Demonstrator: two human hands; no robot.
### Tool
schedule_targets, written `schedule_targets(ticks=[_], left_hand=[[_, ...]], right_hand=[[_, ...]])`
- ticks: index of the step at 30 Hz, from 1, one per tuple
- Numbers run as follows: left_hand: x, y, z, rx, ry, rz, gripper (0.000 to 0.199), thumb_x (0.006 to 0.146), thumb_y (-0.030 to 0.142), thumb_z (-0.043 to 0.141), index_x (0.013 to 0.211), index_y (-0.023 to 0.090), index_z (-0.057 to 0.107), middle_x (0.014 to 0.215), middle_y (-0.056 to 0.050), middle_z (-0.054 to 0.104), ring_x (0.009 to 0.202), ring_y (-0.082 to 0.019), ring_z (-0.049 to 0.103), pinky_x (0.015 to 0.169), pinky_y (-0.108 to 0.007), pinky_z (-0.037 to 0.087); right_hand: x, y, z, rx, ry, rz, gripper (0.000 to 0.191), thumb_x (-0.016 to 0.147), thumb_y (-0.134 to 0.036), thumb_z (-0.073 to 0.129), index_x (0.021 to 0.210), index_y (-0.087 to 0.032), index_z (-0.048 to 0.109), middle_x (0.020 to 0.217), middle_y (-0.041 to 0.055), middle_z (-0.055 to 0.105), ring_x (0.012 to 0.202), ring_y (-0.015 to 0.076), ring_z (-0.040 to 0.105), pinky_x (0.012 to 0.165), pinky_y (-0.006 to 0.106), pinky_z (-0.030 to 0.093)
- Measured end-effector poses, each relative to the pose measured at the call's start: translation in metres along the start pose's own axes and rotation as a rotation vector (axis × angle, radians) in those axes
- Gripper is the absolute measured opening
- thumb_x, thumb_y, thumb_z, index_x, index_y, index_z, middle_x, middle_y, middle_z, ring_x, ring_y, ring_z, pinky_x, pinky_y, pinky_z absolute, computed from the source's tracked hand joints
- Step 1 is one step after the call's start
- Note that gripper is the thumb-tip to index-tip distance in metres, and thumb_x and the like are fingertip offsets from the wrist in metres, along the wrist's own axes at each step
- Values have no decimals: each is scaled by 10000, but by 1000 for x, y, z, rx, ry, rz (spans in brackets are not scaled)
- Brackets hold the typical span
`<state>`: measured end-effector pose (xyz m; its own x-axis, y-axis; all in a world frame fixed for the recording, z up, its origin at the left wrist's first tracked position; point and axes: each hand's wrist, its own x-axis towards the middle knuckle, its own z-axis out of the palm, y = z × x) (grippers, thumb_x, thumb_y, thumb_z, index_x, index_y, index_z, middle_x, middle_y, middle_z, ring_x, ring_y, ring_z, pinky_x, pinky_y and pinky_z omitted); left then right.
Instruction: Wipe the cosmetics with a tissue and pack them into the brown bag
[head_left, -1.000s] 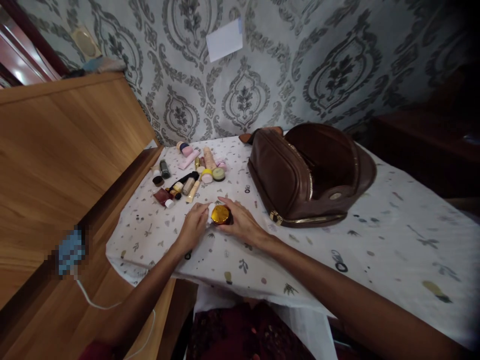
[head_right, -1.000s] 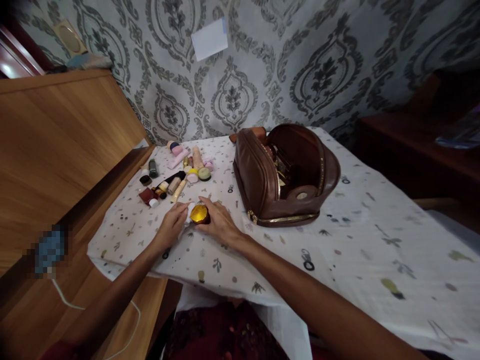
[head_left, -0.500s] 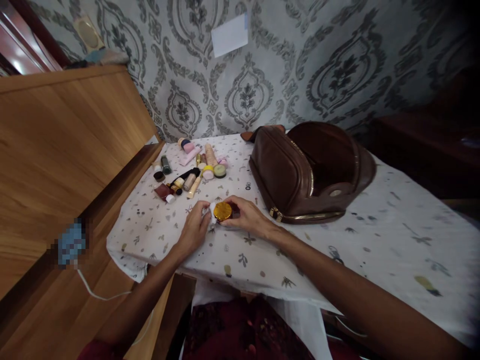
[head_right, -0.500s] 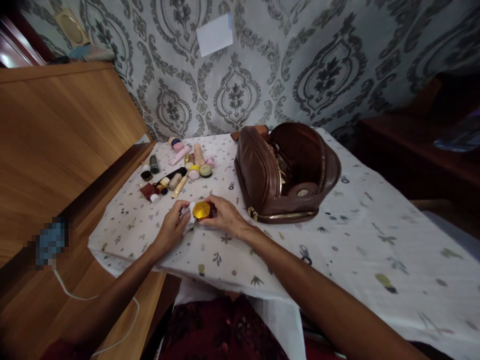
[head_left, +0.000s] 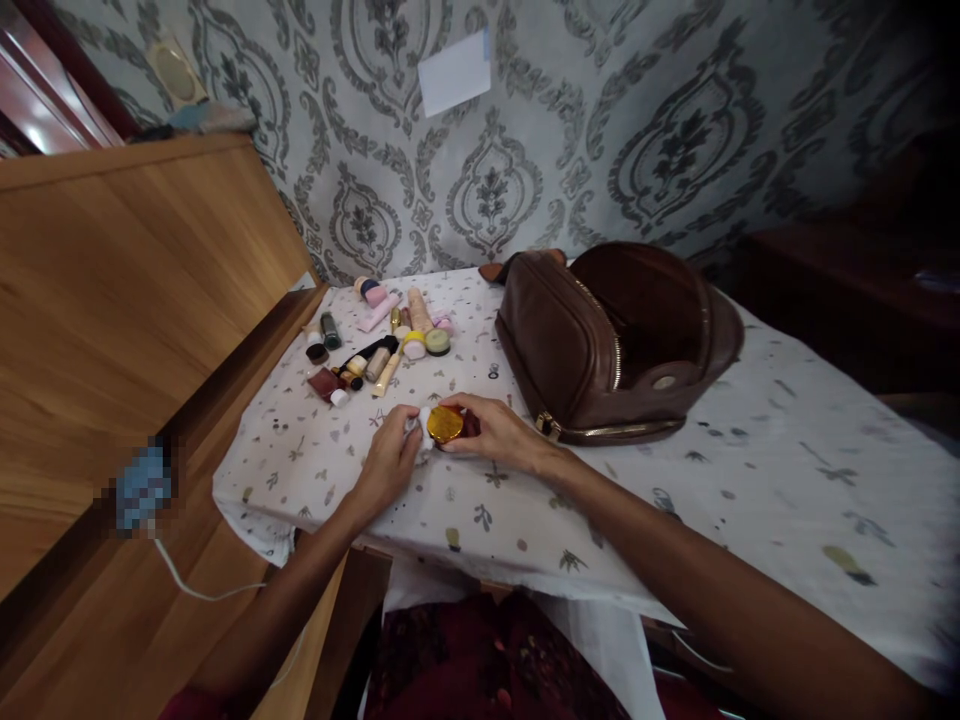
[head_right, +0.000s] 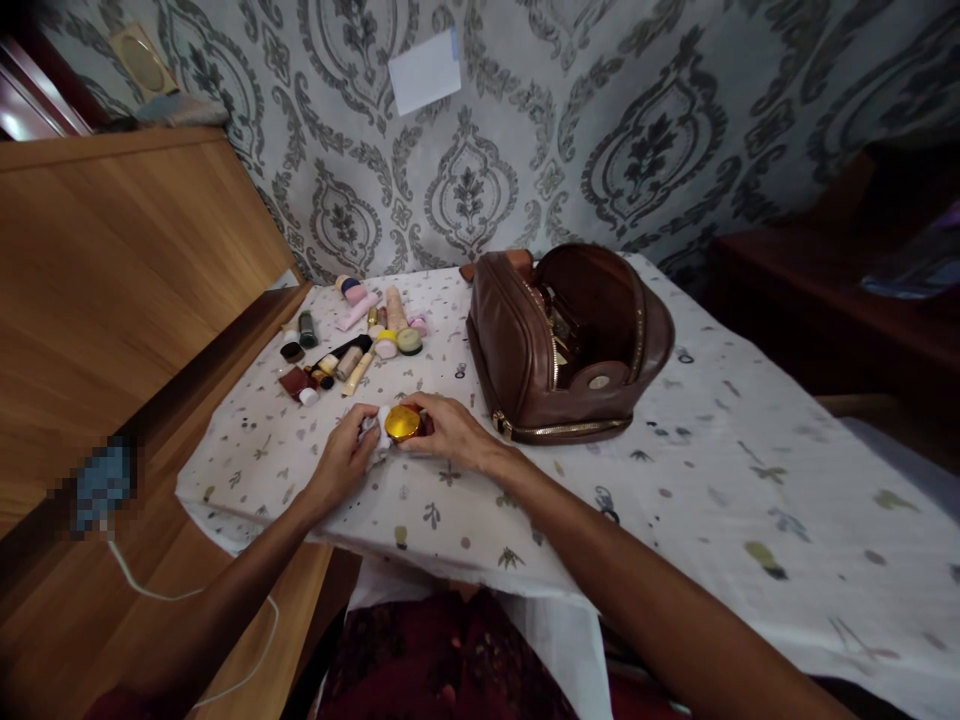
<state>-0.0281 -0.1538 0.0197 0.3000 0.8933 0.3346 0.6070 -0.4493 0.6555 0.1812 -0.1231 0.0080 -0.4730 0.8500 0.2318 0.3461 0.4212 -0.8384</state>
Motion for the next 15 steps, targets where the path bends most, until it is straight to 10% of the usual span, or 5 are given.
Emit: schedule_targets(ticks=[9, 15], left_hand=[[-9, 6, 10, -1, 74, 60, 275, 971, 273, 454, 1224, 172, 499, 1134, -112, 572, 1075, -226, 548, 967, -377, 435], [3, 20, 11, -130, 99, 22, 323, 1016, 335, 353, 1219, 179, 549, 1141, -112, 601, 1086, -222, 555, 993, -384, 424]], right_hand=[[-2, -9, 8, 18, 167, 76, 386, 704, -353, 758, 981, -183, 550, 749, -36, 567, 660, 135, 502, 620, 257, 391], [-2, -10, 9, 406, 48, 75, 398, 701, -438, 772, 898, -189, 533, 724, -48, 537, 626, 103, 489, 573, 229, 392]])
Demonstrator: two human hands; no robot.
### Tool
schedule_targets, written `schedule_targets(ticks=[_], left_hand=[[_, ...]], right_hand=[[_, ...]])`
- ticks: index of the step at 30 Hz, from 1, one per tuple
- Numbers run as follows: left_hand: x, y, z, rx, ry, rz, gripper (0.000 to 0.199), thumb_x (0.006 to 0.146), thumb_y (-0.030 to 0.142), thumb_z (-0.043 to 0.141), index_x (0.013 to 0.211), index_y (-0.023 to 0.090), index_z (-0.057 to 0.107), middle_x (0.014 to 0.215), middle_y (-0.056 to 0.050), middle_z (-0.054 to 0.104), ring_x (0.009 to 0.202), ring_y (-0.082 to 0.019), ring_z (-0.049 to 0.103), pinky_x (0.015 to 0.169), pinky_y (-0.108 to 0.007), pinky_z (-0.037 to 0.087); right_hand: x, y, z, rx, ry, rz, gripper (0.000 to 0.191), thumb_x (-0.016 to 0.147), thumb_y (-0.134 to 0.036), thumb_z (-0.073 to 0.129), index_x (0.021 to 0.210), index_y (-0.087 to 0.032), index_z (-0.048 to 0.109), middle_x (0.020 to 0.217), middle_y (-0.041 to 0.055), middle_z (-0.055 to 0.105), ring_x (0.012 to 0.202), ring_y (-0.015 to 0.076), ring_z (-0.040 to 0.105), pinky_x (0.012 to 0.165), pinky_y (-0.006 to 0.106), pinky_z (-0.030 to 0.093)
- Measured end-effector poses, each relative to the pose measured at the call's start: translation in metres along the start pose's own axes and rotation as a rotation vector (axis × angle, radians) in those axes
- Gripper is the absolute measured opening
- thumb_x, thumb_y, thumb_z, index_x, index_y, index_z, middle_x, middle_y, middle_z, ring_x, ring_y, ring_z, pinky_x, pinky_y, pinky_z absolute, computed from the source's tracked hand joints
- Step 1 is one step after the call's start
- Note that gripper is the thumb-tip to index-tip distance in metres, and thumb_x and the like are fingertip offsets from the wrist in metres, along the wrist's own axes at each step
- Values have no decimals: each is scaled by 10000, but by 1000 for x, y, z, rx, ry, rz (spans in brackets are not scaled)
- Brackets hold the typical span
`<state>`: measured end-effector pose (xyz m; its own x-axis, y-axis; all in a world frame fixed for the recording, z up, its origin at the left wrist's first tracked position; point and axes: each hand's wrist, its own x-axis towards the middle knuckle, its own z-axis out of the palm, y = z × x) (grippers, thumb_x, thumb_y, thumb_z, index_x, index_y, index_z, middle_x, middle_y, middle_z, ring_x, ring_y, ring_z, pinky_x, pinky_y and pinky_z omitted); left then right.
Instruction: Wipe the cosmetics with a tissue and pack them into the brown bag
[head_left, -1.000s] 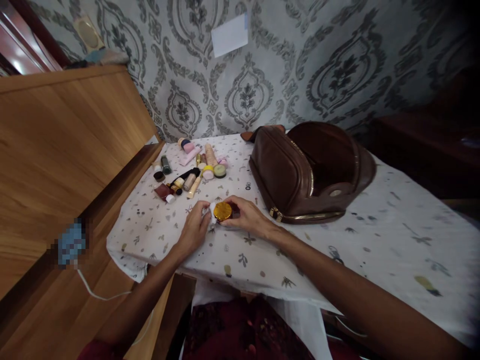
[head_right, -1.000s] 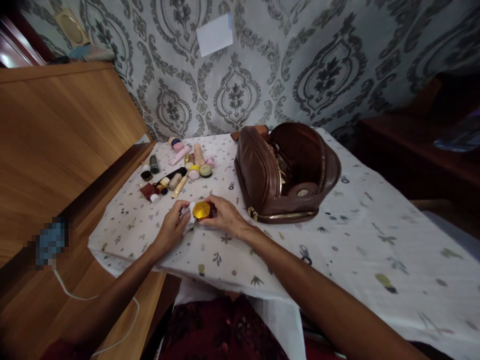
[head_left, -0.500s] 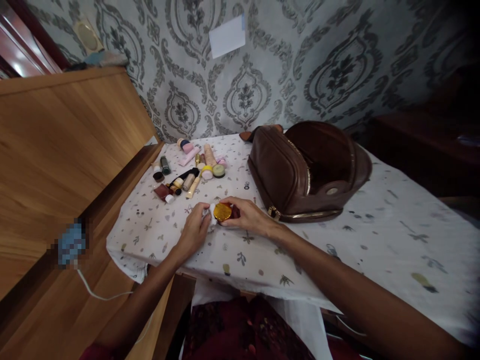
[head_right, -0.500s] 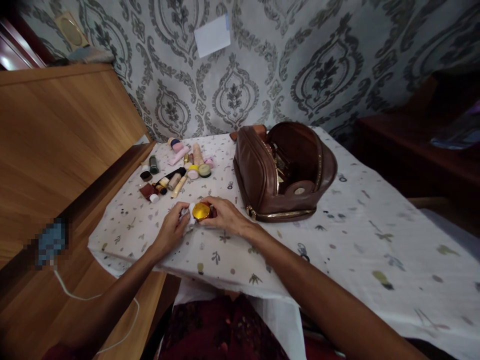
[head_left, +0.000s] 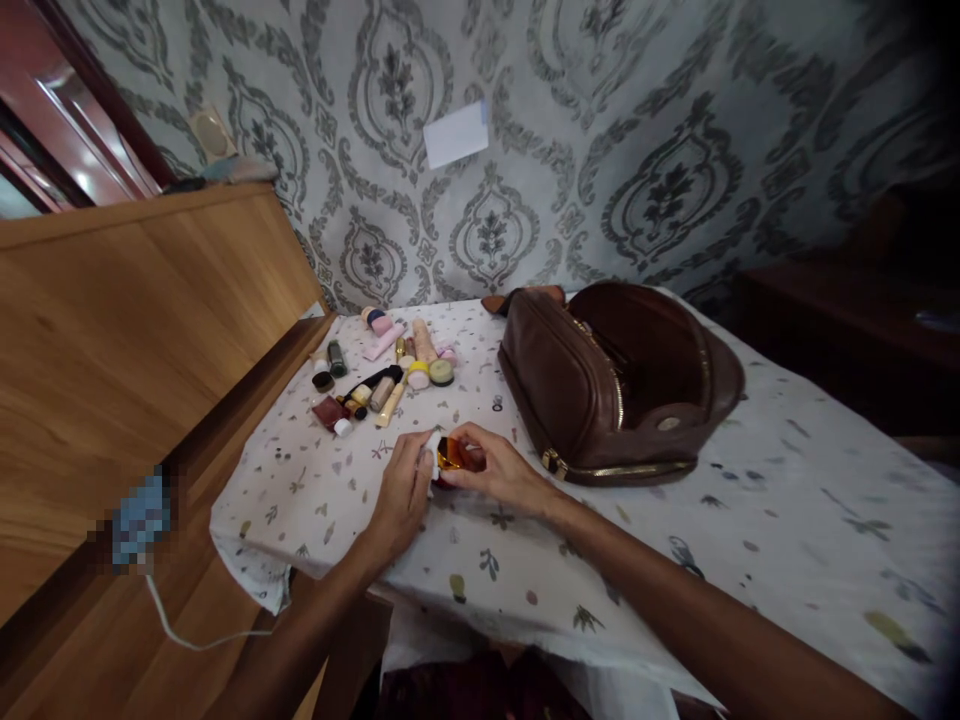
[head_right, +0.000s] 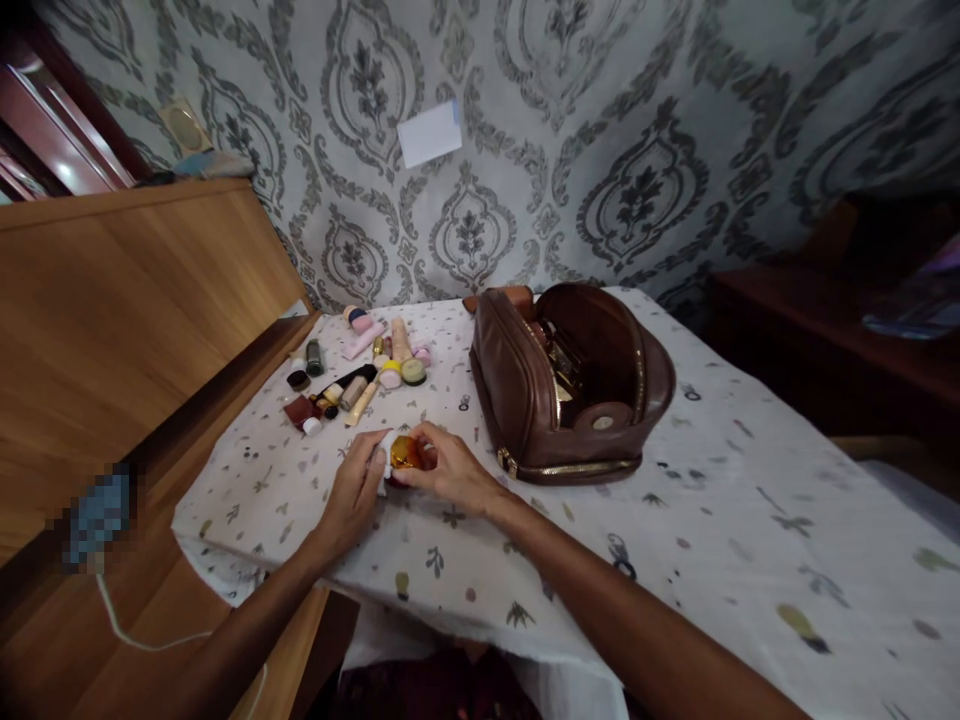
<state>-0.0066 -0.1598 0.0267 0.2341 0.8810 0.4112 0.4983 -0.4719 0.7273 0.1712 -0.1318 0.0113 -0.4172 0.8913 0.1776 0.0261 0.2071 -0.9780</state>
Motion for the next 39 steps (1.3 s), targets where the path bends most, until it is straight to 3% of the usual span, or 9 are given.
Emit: schedule_targets(ticks=[5, 10, 13, 16, 22, 27, 31, 35, 39], left_hand=[[18, -3, 1, -266, 24, -231, 362, 958, 481, 419, 924, 189, 630, 896, -49, 657, 883, -197, 595, 802, -304, 492], [32, -11, 3, -487, 119, -589, 342, 841, 523, 593, 941, 196, 620, 900, -41, 675, 818, -193, 631, 644, -273, 524], [40, -8, 1, -578, -12, -720, 375, 823, 533, 621, 987, 196, 603, 863, -39, 669, 635, -168, 615, 502, -277, 513], [45, -5, 1, -642, -167, -645, 426, 796, 586, 636, 928, 184, 589, 793, -22, 641, 549, -144, 576, 433, -270, 500], [50, -9, 13, -576, -121, -441, 435, 789, 616, 626, 887, 195, 573, 690, 33, 538, 541, -126, 548, 413, -226, 474], [62, -13, 17, -551, -87, -377, 341, 785, 515, 655, 792, 190, 553, 603, 65, 467, 496, -87, 470, 443, -180, 393], [71, -20, 16, -627, -46, -406, 319, 730, 458, 712, 754, 175, 567, 629, 68, 487, 546, -69, 478, 511, -166, 381], [73, -25, 15, -737, -74, -497, 345, 685, 432, 753, 882, 175, 631, 728, 44, 590, 621, -97, 572, 564, -187, 451], [74, -25, 16, -842, -101, -540, 332, 712, 426, 763, 850, 150, 642, 759, 3, 649, 633, -114, 610, 563, -201, 487]], right_hand=[[-2, -5, -3, 189, -100, 100, 505, 679, -450, 799, 1054, -199, 573, 795, -10, 633, 664, 129, 588, 584, 244, 457], [2, 2, -2, 249, -85, 69, 616, 625, -400, 850, 1145, -218, 573, 950, 15, 657, 767, 154, 665, 702, 296, 543], [6, 12, -1, 197, -19, 12, 627, 611, -342, 855, 1160, -224, 578, 994, 24, 648, 819, 165, 668, 772, 330, 560], [8, 18, 0, 156, 30, -18, 623, 608, -318, 849, 1161, -230, 577, 1023, 40, 638, 822, 165, 661, 764, 328, 569], [9, 20, -4, 129, 139, 52, 654, 608, -408, 841, 1155, -236, 526, 1076, 26, 581, 738, 152, 698, 650, 293, 575], [11, 18, -9, 102, 146, 31, 555, 613, -401, 844, 1059, -197, 585, 1053, 51, 648, 834, 175, 697, 800, 355, 583], [12, 19, -10, 170, 123, 5, 614, 564, -354, 877, 1092, -203, 603, 1082, 59, 664, 879, 184, 689, 875, 385, 566], [11, 17, -11, 234, 95, 23, 633, 553, -320, 884, 1115, -208, 614, 1044, 41, 676, 875, 181, 686, 885, 383, 550], [10, 10, -12, 301, 100, 69, 610, 569, -318, 876, 1119, -216, 632, 1015, 21, 677, 861, 171, 687, 847, 350, 548]])
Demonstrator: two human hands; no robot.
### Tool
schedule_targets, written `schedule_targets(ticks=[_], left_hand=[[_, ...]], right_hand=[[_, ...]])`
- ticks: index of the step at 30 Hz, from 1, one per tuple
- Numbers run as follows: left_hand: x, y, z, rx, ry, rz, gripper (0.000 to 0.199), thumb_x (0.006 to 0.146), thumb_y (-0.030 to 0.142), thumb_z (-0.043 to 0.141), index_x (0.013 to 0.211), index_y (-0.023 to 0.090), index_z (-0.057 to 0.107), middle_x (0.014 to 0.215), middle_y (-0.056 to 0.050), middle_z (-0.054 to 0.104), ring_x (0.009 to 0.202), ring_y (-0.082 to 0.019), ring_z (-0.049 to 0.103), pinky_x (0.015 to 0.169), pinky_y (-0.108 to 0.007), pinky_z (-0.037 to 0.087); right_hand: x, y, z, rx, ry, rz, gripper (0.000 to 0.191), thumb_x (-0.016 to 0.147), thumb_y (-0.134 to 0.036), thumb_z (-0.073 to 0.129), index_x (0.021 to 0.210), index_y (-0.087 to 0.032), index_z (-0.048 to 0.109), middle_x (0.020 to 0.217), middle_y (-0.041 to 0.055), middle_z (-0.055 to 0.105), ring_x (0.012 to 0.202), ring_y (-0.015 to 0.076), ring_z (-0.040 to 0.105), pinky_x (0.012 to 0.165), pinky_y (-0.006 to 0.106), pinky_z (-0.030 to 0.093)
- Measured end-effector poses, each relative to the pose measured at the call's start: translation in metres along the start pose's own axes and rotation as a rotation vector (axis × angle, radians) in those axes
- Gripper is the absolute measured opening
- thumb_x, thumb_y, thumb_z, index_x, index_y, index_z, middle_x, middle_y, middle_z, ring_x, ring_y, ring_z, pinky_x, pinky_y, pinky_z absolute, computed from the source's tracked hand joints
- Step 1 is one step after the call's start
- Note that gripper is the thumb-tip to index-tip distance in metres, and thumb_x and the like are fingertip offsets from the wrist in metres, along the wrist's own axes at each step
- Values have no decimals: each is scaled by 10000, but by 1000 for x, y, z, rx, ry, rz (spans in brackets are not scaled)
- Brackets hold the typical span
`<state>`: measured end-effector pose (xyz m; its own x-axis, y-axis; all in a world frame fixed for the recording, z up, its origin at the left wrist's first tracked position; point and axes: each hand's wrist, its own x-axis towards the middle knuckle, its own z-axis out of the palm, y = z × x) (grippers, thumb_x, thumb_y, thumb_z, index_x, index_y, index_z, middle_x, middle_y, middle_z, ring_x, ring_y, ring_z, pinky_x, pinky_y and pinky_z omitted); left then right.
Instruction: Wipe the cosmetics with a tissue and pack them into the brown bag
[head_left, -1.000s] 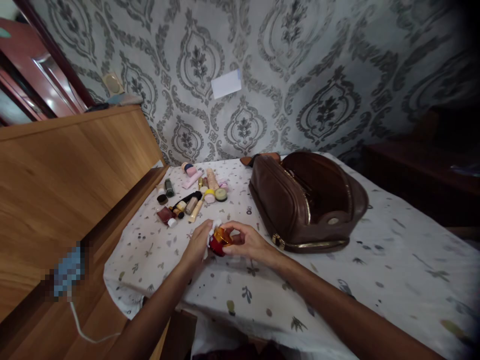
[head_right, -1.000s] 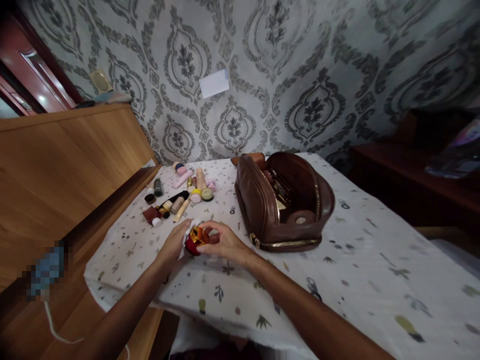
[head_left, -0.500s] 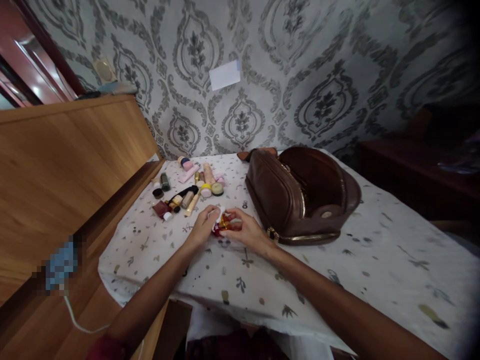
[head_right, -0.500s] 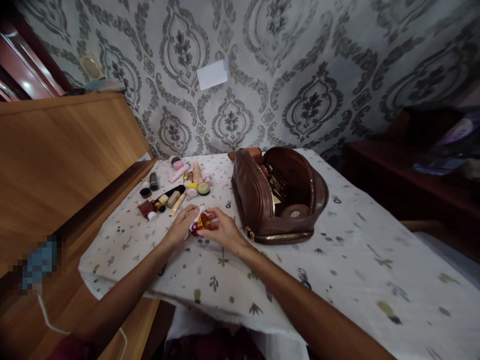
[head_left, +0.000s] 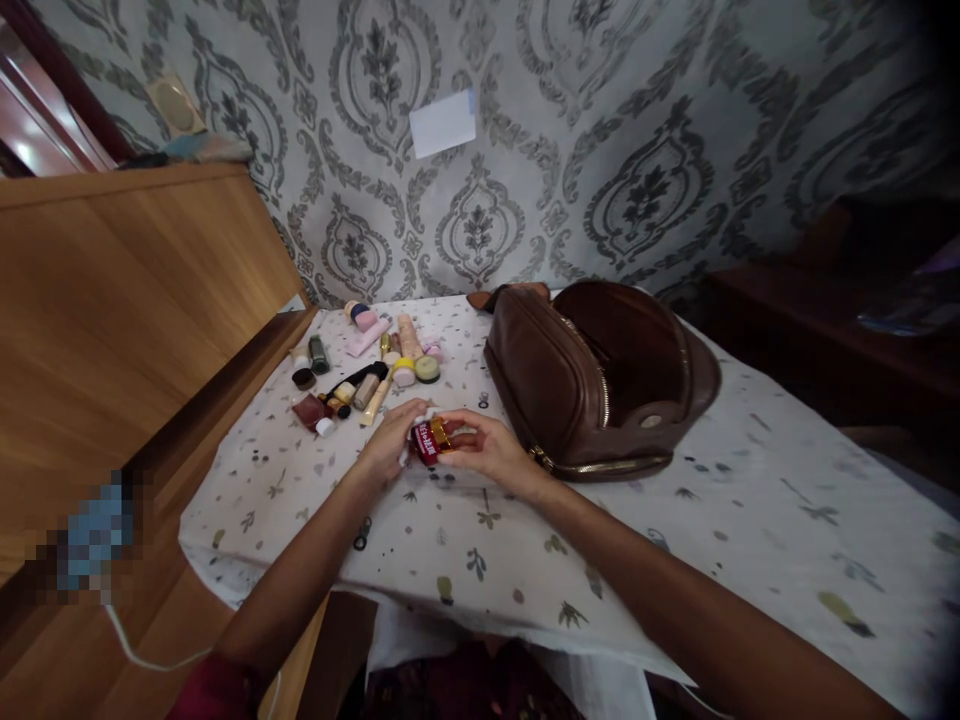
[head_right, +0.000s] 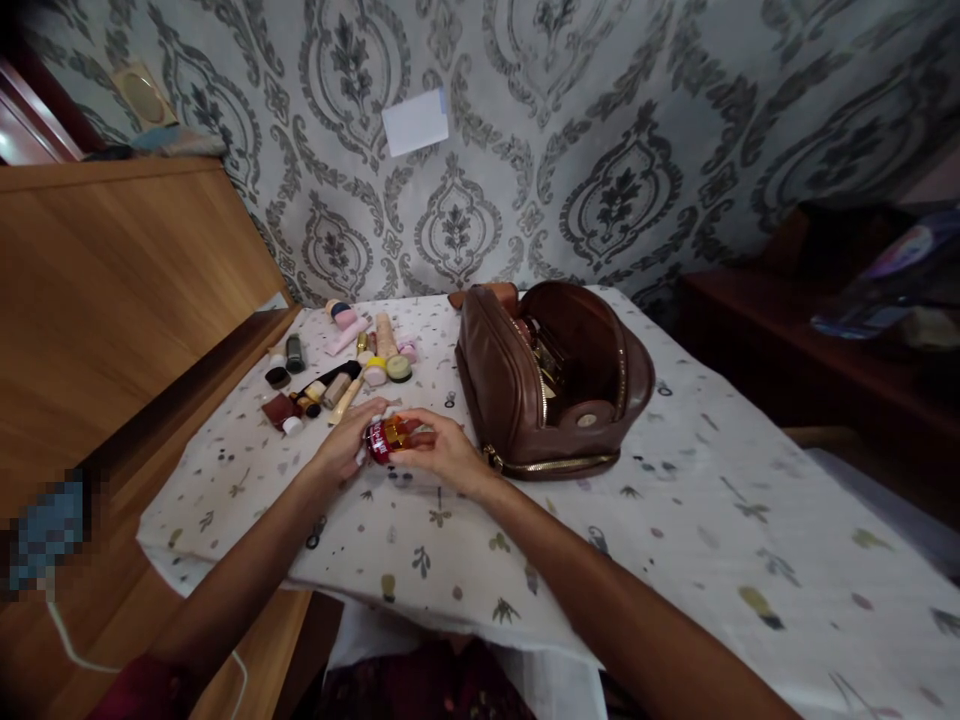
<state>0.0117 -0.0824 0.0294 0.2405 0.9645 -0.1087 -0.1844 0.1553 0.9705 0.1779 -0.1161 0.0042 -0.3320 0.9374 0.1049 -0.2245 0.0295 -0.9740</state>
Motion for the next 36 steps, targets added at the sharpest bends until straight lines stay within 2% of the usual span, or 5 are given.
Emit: schedule_targets(ticks=[5, 10, 24, 29, 36], left_hand=[[-2, 0, 4, 70, 58, -158, 563, 828, 675, 566, 975, 139, 652, 718, -46, 677, 543, -147, 608, 411, -214, 443], [-7, -3, 1, 148, -143, -94, 826, 676, 891, 493, 929, 120, 648, 702, -68, 663, 588, -163, 611, 389, -199, 426], [-11, 3, 0, 277, -260, -197, 730, 507, 843, 693, 619, 141, 528, 422, 19, 500, 334, -40, 334, 338, -176, 122], [-11, -1, 0, 340, -177, -176, 681, 606, 808, 667, 504, 159, 489, 345, 26, 421, 302, -47, 325, 338, -205, 159], [-10, -1, 1, 139, -95, -58, 538, 629, 620, 788, 611, 142, 542, 451, 47, 490, 318, -31, 337, 325, -194, 205]], right_hand=[[0, -4, 0, 59, 72, 20, 558, 609, -354, 851, 1107, -222, 639, 1041, 19, 649, 778, 151, 687, 664, 268, 542], [1, -5, -2, 31, 195, -38, 554, 638, -404, 833, 1117, -225, 620, 1054, 25, 630, 712, 135, 667, 524, 214, 465], [-3, 1, -3, -539, 307, -395, 484, 739, -295, 777, 1191, -234, 613, 1129, 81, 619, 824, 186, 616, 572, 260, 504], [-5, -3, -4, -664, 344, -435, 442, 771, -207, 735, 1197, -218, 616, 1040, 70, 587, 797, 184, 592, 554, 255, 502], [-3, -1, -6, -734, 422, -451, 456, 741, -203, 764, 1176, -208, 626, 971, 43, 558, 787, 184, 582, 652, 294, 529]])
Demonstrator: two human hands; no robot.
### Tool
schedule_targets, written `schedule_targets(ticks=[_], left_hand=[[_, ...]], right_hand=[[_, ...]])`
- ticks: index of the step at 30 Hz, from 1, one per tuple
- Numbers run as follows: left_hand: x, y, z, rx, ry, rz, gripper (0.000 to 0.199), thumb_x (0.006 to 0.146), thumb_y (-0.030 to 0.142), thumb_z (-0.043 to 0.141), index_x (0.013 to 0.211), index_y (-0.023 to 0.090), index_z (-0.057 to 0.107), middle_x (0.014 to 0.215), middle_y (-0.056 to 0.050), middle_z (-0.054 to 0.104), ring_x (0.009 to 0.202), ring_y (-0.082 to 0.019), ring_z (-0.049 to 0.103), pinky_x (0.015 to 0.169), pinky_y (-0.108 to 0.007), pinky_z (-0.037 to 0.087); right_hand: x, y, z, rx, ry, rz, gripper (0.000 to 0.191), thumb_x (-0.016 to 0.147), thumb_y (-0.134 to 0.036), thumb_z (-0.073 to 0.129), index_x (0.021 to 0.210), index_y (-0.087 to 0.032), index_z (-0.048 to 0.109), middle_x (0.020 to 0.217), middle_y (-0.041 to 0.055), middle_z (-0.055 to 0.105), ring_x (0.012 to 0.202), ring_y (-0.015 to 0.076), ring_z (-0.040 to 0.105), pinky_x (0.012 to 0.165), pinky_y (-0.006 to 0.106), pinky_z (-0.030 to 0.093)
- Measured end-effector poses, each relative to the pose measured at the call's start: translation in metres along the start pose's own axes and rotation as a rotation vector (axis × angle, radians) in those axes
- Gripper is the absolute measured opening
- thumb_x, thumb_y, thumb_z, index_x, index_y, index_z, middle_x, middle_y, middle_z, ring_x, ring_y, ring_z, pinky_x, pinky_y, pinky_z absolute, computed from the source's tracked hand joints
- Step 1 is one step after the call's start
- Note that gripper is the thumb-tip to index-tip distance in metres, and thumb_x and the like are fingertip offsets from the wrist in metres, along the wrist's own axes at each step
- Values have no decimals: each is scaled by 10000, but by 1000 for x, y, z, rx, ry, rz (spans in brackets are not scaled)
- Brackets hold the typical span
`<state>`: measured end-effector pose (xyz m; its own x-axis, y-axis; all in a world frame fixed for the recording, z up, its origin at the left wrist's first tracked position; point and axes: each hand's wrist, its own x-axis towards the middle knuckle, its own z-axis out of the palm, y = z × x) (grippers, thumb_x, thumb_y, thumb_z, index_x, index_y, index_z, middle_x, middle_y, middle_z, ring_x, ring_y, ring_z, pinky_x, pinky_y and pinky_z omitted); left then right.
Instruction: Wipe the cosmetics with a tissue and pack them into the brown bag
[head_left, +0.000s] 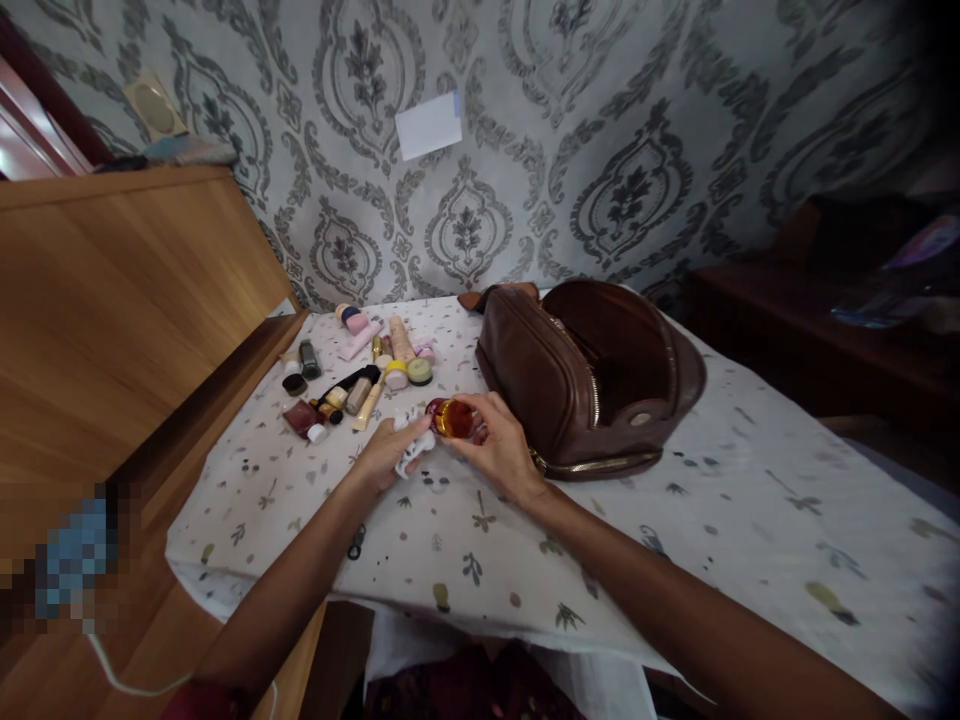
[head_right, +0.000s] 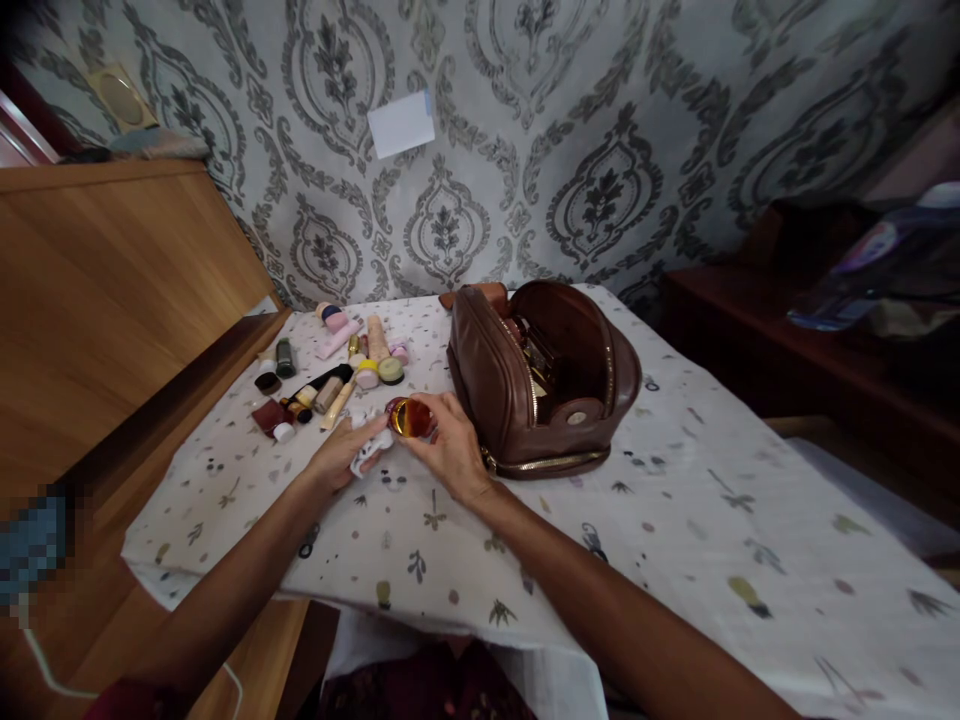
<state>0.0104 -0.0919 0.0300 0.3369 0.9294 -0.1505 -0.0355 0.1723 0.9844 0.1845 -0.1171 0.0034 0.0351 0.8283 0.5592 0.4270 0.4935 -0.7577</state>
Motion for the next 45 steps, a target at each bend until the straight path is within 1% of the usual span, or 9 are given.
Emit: schedule_targets(ticks=[10, 17, 20, 22, 24, 28, 34, 38, 45], left_hand=[[3, 1, -2, -47, 150, 161, 510, 628, 576, 801, 625, 173, 488, 424, 78, 442, 355, -44, 370, 381, -176, 289], [-3, -5, -4, 272, 96, 253, 497, 825, 552, 641, 1100, 138, 649, 658, 20, 615, 458, -87, 482, 446, -202, 396], [-7, -3, -2, 546, 70, 401, 480, 861, 528, 586, 1138, 145, 672, 966, -87, 725, 868, -224, 679, 771, -326, 555], [-8, -4, -1, 697, 35, 490, 468, 870, 494, 572, 1185, 161, 667, 1189, -114, 698, 1168, -278, 613, 1031, -414, 470], [-10, -7, 0, 796, 10, 509, 472, 898, 476, 519, 1234, 169, 645, 1294, -117, 657, 1262, -274, 564, 1118, -439, 397], [-11, -11, 2, 907, 71, 472, 474, 947, 465, 401, 1221, 160, 641, 1261, -128, 675, 1236, -262, 589, 1098, -427, 417], [-6, -11, 2, 1011, 121, 393, 516, 961, 503, 336, 1146, 130, 641, 900, -126, 750, 827, -272, 701, 796, -387, 528], [0, -14, -1, 992, 198, 417, 509, 942, 517, 372, 1033, 115, 669, 870, -149, 742, 851, -284, 697, 794, -370, 516], [-3, -13, 1, 921, 200, 404, 382, 939, 473, 424, 912, 166, 650, 752, -88, 690, 790, -248, 661, 762, -320, 472]], right_hand=[[-3, -6, 3, -65, -133, -12, 437, 703, -206, 776, 1117, -213, 635, 925, 24, 556, 827, 183, 587, 759, 313, 524], [-6, -10, 2, -82, -173, 47, 466, 674, -209, 796, 1111, -212, 634, 970, 20, 568, 853, 172, 595, 779, 295, 503], [-5, -10, 1, -108, -175, 73, 456, 669, -226, 803, 1094, -211, 639, 970, 16, 562, 872, 178, 593, 799, 301, 494], [-4, -10, 0, -126, -196, 90, 438, 692, -245, 789, 1103, -214, 643, 953, 14, 554, 855, 178, 588, 784, 299, 489], [-4, -9, 0, -137, -228, 109, 434, 712, -278, 786, 1116, -207, 645, 949, 17, 543, 854, 183, 586, 778, 302, 487], [-3, -10, -1, -154, -278, 134, 458, 704, -327, 817, 1111, -203, 647, 977, 23, 528, 900, 198, 589, 814, 318, 485], [-4, -11, -2, -156, -288, 137, 379, 724, -300, 799, 1054, -207, 639, 979, 17, 534, 889, 183, 586, 808, 307, 477], [-3, -10, -3, -136, -297, 123, 399, 726, -285, 798, 1077, -193, 631, 992, 30, 565, 908, 194, 593, 821, 315, 476], [-3, -8, -1, -99, -282, 86, 400, 740, -222, 782, 1102, -173, 620, 1033, 54, 586, 957, 209, 599, 877, 345, 468]])
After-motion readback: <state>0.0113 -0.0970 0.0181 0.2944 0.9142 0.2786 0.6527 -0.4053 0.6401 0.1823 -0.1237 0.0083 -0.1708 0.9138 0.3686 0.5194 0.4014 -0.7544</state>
